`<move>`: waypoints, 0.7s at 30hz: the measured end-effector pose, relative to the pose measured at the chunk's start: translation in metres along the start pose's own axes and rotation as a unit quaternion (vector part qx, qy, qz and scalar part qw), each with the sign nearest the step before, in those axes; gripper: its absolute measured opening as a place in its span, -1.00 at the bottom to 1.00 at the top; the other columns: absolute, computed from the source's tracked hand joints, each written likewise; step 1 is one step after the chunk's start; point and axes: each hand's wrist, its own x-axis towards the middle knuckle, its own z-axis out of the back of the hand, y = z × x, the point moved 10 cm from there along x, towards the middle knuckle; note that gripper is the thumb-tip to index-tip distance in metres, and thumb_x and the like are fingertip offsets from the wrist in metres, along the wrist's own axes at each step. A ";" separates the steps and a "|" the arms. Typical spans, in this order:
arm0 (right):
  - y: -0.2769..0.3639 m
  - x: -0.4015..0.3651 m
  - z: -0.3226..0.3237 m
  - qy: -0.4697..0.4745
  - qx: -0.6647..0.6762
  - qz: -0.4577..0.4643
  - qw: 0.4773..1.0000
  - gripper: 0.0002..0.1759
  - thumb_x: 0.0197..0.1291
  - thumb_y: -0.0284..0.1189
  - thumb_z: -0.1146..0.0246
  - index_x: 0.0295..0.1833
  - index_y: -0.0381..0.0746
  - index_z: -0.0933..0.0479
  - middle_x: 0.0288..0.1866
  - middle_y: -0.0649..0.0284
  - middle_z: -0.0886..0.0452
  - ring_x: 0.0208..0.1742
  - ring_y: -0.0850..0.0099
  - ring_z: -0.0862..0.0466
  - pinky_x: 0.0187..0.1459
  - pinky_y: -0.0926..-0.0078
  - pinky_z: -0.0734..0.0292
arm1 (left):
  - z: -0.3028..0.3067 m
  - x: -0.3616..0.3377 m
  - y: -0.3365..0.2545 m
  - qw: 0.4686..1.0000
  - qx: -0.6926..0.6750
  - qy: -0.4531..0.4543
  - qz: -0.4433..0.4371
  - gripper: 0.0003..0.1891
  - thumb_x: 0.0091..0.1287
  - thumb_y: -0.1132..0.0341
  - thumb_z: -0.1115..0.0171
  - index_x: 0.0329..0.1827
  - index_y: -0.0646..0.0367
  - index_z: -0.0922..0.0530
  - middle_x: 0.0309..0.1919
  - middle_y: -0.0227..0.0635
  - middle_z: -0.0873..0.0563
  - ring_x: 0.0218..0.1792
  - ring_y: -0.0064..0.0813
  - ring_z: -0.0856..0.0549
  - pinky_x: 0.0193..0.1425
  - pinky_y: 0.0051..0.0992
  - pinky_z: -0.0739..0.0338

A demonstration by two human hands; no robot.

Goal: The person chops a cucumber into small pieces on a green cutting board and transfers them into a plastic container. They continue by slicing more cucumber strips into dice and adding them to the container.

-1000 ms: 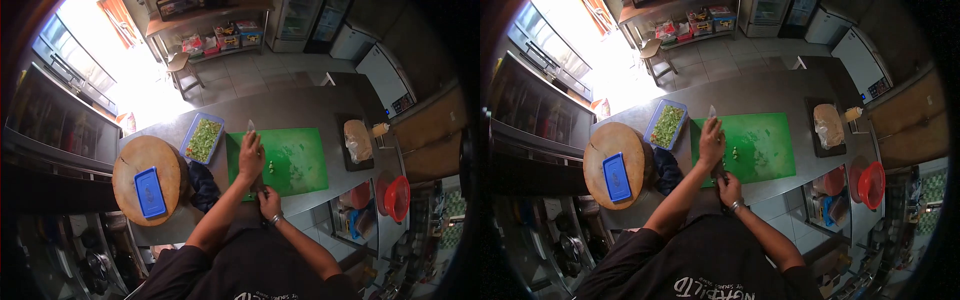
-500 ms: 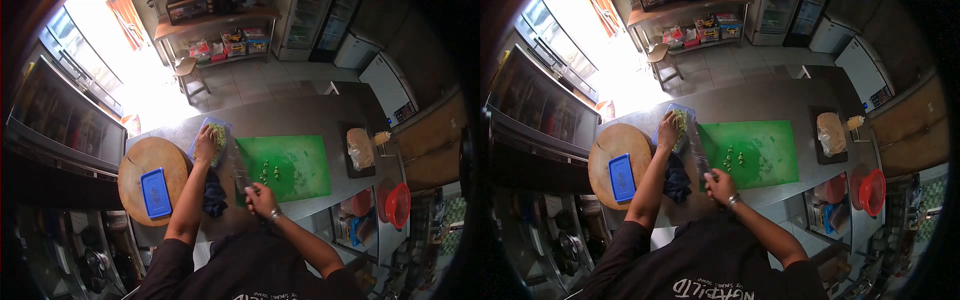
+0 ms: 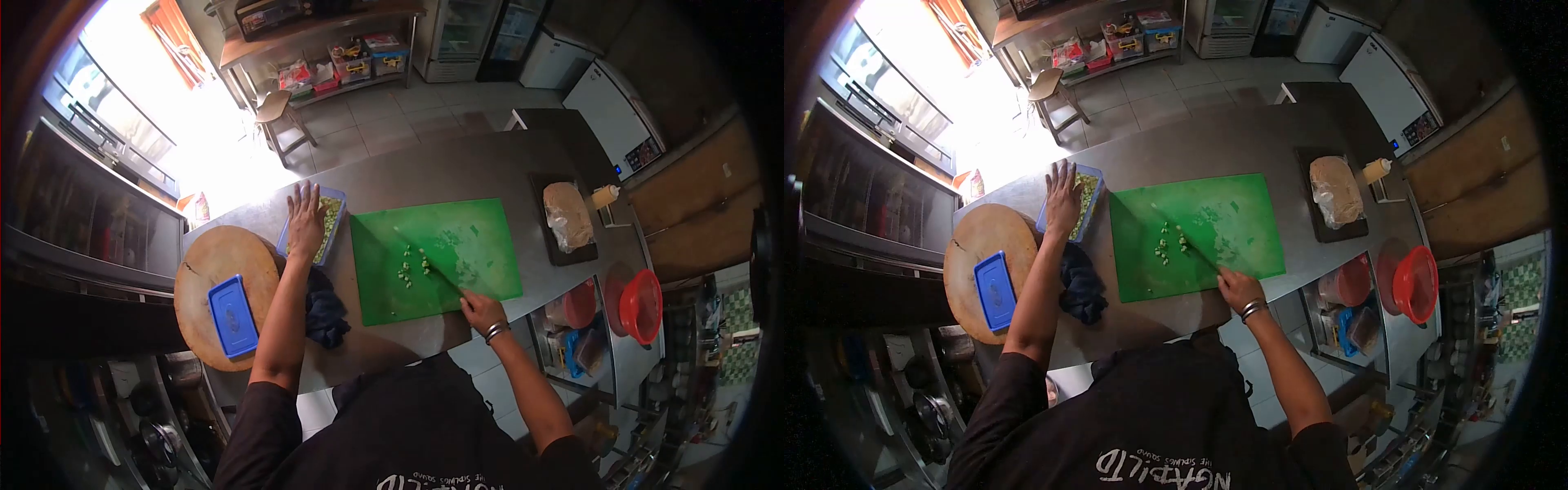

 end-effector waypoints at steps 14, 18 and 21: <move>-0.008 -0.083 -0.066 0.113 0.530 -0.273 0.795 -0.75 0.51 -0.28 -0.24 -0.06 -0.28 -0.56 -0.52 0.37 -0.57 -0.63 0.64 -0.52 -0.63 0.59 -0.42 | -0.007 -0.083 -0.123 0.899 -0.388 0.143 0.141 -0.79 0.48 0.31 -0.27 -0.32 0.22 -0.54 -0.31 0.00 -0.68 -0.24 -0.01 -0.72 -0.21 -0.14 -0.57; 0.001 -0.086 -0.083 0.096 0.544 -0.262 0.791 -0.77 0.51 -0.29 -0.22 -0.11 -0.25 -0.53 -0.51 0.35 -0.58 -0.64 0.60 -0.53 -0.64 0.55 -0.42 | -0.015 -0.126 -0.172 0.887 -0.425 0.137 0.115 -0.64 0.54 0.29 -0.15 0.29 0.29 -0.47 0.33 0.07 -0.50 0.40 0.07 -0.45 0.45 -0.11 -0.38; 0.013 -0.078 -0.091 0.093 0.532 -0.277 0.795 -0.79 0.52 -0.30 -0.20 -0.14 -0.22 -0.52 -0.53 0.35 -0.58 -0.65 0.60 -0.53 -0.65 0.55 -0.43 | -0.019 -0.135 -0.191 0.901 -0.379 0.175 0.115 -0.45 0.58 0.20 -0.07 0.51 0.35 -0.30 0.53 0.11 -0.31 0.58 0.12 -0.23 0.64 -0.07 -0.16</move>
